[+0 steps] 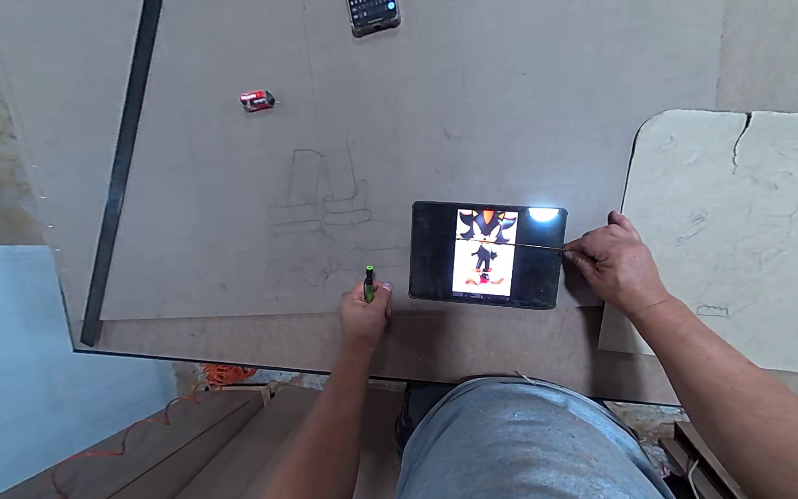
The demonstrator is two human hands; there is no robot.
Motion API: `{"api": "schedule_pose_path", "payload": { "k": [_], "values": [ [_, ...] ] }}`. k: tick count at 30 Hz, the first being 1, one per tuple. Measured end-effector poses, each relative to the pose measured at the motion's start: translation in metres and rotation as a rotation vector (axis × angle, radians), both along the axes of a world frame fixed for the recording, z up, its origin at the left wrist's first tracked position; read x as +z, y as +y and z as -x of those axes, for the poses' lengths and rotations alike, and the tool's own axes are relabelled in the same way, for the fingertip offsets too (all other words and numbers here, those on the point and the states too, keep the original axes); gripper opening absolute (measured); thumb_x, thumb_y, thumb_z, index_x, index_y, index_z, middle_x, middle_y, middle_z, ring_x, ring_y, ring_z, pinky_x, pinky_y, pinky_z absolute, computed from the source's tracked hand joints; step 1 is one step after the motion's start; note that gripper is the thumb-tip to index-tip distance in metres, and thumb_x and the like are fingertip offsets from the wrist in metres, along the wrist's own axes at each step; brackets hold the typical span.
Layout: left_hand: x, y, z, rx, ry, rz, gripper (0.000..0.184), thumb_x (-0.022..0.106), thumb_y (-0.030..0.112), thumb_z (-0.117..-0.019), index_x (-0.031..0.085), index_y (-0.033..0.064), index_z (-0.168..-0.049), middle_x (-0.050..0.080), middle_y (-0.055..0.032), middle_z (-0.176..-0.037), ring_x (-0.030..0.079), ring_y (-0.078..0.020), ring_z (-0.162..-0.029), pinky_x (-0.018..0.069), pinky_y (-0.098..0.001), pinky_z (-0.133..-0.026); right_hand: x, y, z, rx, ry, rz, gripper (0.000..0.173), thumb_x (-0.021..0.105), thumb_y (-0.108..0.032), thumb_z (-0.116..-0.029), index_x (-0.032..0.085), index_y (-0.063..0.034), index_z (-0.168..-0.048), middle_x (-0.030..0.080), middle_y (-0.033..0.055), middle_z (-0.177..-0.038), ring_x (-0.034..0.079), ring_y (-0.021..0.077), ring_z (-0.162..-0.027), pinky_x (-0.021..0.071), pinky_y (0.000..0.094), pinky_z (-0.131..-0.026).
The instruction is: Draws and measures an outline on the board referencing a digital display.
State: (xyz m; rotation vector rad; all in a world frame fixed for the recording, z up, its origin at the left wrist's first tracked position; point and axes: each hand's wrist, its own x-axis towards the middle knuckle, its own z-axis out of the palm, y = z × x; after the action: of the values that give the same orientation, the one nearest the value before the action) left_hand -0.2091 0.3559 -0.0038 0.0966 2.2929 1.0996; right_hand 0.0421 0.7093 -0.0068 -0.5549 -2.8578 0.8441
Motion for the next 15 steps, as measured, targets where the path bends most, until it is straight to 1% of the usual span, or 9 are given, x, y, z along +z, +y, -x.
{"api": "schedule_pose_path", "payload": {
  "k": [7,10,15],
  "values": [
    [0.0001,-0.0007,-0.0006,0.003,0.011,-0.007,0.016,0.066,0.022,-0.1015,0.069,0.0071,-0.098,0.061,-0.0017,-0.062,0.051,-0.0108,-0.047,0.0432,-0.0280,-0.045,-0.0016,0.0001,-0.0001,-0.001,0.004,-0.001,0.023,0.058,-0.026,-0.1049,0.077,-0.0133,-0.104,0.076,0.0039,-0.099,0.069,0.0222,-0.109,0.0274,0.0558,-0.124],
    [0.0017,-0.0001,-0.0003,-0.009,0.001,0.021,0.018,0.064,0.023,-0.1025,0.069,0.0062,-0.101,0.061,-0.0027,-0.064,0.052,-0.0122,-0.049,0.0449,-0.0304,-0.047,0.0004,0.0007,-0.0003,0.004,0.005,0.005,0.023,0.058,-0.026,-0.1049,0.077,-0.0128,-0.105,0.076,0.0052,-0.099,0.070,0.0235,-0.109,0.0277,0.0563,-0.124],
    [-0.0002,-0.0014,-0.0003,-0.018,0.012,-0.010,0.017,0.065,0.022,-0.1021,0.069,0.0063,-0.099,0.061,-0.0015,-0.062,0.051,-0.0103,-0.047,0.0434,-0.0280,-0.045,-0.0003,-0.0002,-0.0002,-0.002,-0.008,0.007,0.024,0.058,-0.027,-0.1051,0.077,-0.0130,-0.105,0.076,0.0048,-0.100,0.069,0.0231,-0.111,0.0269,0.0562,-0.124]
  ]
}}
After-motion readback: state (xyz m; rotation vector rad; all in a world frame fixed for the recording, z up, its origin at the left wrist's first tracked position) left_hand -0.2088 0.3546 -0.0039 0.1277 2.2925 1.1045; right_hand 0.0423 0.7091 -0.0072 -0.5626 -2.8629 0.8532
